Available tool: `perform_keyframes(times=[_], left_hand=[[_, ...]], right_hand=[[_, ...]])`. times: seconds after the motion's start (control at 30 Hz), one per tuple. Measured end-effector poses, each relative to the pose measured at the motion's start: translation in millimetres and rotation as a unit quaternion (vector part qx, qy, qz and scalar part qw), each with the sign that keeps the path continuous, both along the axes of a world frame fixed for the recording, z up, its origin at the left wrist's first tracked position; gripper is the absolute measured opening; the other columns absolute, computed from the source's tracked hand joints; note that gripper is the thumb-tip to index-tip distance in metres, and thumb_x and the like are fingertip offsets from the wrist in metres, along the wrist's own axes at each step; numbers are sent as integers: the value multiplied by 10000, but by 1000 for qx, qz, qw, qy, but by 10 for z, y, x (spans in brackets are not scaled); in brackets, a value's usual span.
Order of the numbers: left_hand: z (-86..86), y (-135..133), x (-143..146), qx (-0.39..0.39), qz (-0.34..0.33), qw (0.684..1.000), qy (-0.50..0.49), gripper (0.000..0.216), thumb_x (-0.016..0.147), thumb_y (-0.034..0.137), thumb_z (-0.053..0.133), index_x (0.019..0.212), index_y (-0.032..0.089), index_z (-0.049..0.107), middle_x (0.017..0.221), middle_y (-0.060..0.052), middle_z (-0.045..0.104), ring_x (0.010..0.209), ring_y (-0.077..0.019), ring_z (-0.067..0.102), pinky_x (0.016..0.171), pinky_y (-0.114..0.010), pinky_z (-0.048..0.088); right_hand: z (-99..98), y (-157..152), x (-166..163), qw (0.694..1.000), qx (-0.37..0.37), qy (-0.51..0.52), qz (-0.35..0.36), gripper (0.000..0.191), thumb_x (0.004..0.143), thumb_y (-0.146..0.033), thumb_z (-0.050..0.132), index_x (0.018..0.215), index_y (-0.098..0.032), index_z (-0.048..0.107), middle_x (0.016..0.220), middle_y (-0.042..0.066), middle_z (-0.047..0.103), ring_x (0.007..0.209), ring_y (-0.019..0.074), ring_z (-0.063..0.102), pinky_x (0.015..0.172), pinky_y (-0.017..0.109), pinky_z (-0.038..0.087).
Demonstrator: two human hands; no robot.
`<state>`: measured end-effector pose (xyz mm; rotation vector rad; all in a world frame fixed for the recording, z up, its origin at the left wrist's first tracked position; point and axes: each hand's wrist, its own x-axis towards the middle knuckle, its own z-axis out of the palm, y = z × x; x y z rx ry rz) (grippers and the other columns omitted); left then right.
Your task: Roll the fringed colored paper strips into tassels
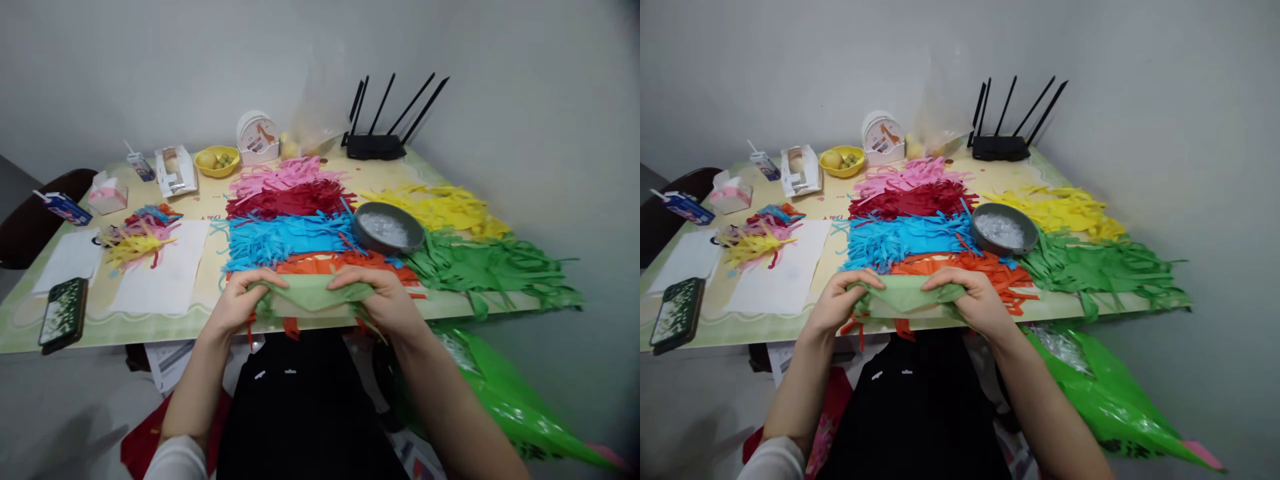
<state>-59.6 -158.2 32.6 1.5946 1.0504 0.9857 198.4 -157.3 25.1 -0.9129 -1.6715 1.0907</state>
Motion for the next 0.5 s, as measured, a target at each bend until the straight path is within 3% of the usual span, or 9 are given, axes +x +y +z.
perform_keyframes(times=[0.13,0.27,0.4,0.5], left_hand=[[30,-26,-23,-2,-34,999,11,341,685,83,473,768,204,780,849,-67,669,786,-181,612,691,-291,477],[119,-38,-15,15,-38,998,42,222,773,199,537,773,194,759,895,-84,662,816,-206,608,736,-330,487],[142,-45,57,55,8,997,44,259,806,321,670,596,188,597,712,-36,608,709,-175,573,698,-306,467],[135,-53,100,69,46,994,74,154,774,286,738,757,202,609,738,4,599,721,-153,568,689,-266,451]], right_hand=[[-27,-2,51,1000,7,19,15,208,755,-100,533,635,-194,675,710,27,635,657,151,589,614,264,457],[55,27,98,997,47,-49,45,200,814,-156,536,668,-194,668,758,37,634,700,160,582,669,286,463],[100,67,136,991,64,-70,97,282,911,-376,514,787,-193,690,841,62,639,766,189,589,715,320,465],[83,79,110,993,58,-53,93,436,927,-535,468,766,-191,683,817,60,626,736,187,580,675,312,455]])
